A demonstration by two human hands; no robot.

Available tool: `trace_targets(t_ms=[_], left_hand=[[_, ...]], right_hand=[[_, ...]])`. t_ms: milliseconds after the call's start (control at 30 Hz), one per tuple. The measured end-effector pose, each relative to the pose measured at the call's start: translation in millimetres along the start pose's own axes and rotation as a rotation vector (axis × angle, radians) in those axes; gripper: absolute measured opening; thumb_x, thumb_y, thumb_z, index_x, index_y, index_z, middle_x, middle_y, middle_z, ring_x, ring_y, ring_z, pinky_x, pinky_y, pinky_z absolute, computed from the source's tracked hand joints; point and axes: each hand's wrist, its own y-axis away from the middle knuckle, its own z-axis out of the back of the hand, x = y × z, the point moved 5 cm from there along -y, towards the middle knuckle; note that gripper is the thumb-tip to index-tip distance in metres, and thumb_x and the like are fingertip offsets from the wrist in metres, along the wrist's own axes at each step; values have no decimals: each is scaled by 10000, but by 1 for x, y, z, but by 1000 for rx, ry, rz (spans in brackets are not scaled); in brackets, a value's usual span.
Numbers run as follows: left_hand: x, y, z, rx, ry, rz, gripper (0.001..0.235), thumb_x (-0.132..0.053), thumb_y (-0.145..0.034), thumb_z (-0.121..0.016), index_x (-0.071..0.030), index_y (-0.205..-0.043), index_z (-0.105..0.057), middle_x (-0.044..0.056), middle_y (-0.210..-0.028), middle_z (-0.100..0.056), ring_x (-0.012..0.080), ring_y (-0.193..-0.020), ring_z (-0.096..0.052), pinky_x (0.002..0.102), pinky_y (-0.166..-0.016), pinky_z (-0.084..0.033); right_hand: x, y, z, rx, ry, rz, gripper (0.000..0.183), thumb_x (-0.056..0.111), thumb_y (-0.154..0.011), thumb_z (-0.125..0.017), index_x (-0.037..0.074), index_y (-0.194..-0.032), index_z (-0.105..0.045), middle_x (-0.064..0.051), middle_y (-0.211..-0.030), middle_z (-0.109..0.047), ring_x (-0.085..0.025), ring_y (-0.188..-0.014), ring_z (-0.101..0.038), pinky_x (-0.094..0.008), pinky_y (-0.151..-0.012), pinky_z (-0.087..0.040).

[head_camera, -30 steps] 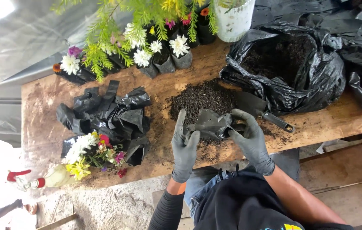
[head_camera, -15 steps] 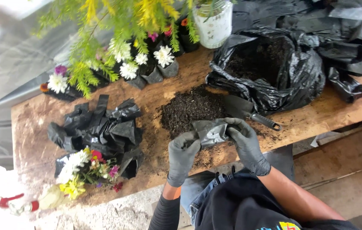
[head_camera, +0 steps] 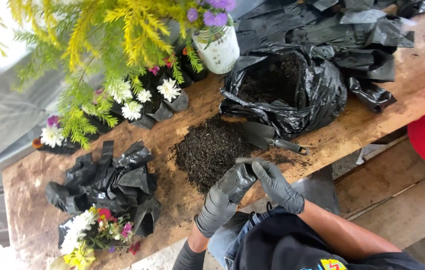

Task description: The person places a white flower into a black plastic bag, then uses a trowel to scoop soil from a pile on the table and fill the bag. They continue to add soil and adjust the bag to prepare it for planting.

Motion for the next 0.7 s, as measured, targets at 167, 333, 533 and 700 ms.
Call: trace_targets(t_ms=[167, 333, 533, 700], left_hand=[[-29, -7, -11, 75, 183, -5, 539, -238, -916, -713, -13, -1379, -553, 187, -1210, -723, 335, -1093, -733, 373, -951, -591], [-93, -45, 21, 217, 488, 96, 616, -134, -966, -651, 32, -1500, -392, 206, -1548, -471, 294, -1458, -445, 374, -1217, -335], [-76, -32, -5, 136, 382, 296, 422, -255, -878, -554, -20, -1187, -720, 131, -1122, -778, 248, -1082, -742, 360, -918, -622], [-38, -14, -29, 137, 367, 195, 425, -180, -880, -710, -24, -1273, -667, 99, -1255, -737, 168, -1208, -670, 286, -1032, -519]], right_hand=[[19, 5, 3, 60, -69, 88, 506, 477, -1022, -461, 126, -1315, -677, -105, -1374, -694, -264, -1303, -641, -416, -1075, -519], [46, 9, 11, 2, -131, 317, 532, 411, -1073, -435, 0, -1374, -591, -167, -1404, -635, -293, -1263, -660, -422, -1089, -528], [39, 8, 14, 82, -139, 257, 517, 433, -1052, -464, 14, -1235, -705, -147, -1246, -742, -249, -1110, -730, -368, -984, -576], [38, 7, 18, 82, -77, 214, 539, 457, -1052, -421, 47, -1199, -737, -123, -1246, -755, -256, -1203, -700, -388, -1074, -511]])
